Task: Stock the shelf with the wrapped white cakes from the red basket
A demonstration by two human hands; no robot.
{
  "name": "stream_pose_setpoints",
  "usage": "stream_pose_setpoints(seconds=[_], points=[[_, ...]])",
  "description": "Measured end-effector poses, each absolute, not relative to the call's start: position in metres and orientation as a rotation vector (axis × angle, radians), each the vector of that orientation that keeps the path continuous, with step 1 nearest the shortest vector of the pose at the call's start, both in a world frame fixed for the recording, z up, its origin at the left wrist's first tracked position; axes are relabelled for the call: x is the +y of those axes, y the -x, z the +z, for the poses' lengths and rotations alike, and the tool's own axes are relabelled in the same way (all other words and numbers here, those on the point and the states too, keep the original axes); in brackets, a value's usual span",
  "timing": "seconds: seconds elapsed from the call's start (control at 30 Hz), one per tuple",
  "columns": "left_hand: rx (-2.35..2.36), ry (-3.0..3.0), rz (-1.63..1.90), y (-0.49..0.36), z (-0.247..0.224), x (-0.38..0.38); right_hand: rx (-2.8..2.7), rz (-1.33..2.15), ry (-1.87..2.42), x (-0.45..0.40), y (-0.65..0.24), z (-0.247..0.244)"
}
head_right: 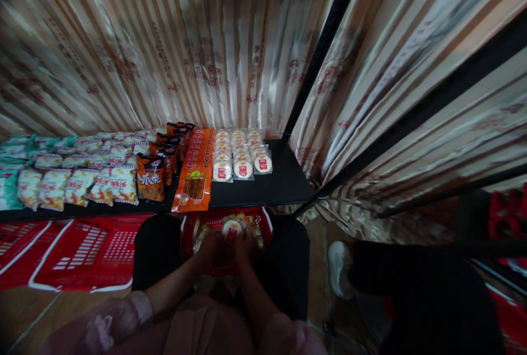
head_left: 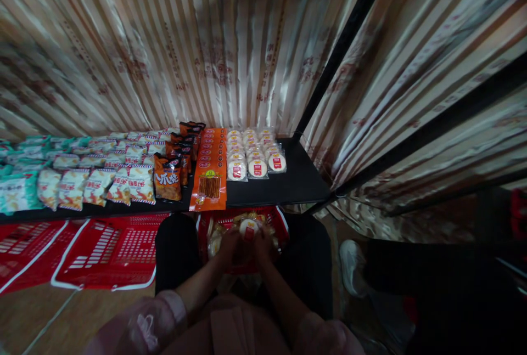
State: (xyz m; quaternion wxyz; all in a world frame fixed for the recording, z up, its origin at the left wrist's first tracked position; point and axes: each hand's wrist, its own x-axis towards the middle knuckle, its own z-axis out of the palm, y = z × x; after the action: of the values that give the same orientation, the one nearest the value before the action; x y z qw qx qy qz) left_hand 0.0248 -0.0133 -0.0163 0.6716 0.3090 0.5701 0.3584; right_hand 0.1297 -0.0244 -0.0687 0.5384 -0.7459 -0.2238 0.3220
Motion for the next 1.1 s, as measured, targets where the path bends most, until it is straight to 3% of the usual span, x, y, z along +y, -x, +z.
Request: stream_pose_setpoints(seconds=[0.53,1.1], points=[[1.524,-1.194,0.768,-0.037,0.018,-0.012,-0.778,0.551,1.925,-0.035,-0.136,-0.009],[1.492,-1.129,0.96,-0.047,0.049,-0.009,-0.794,0.537,1.721,-0.021,-0.14,0.026]])
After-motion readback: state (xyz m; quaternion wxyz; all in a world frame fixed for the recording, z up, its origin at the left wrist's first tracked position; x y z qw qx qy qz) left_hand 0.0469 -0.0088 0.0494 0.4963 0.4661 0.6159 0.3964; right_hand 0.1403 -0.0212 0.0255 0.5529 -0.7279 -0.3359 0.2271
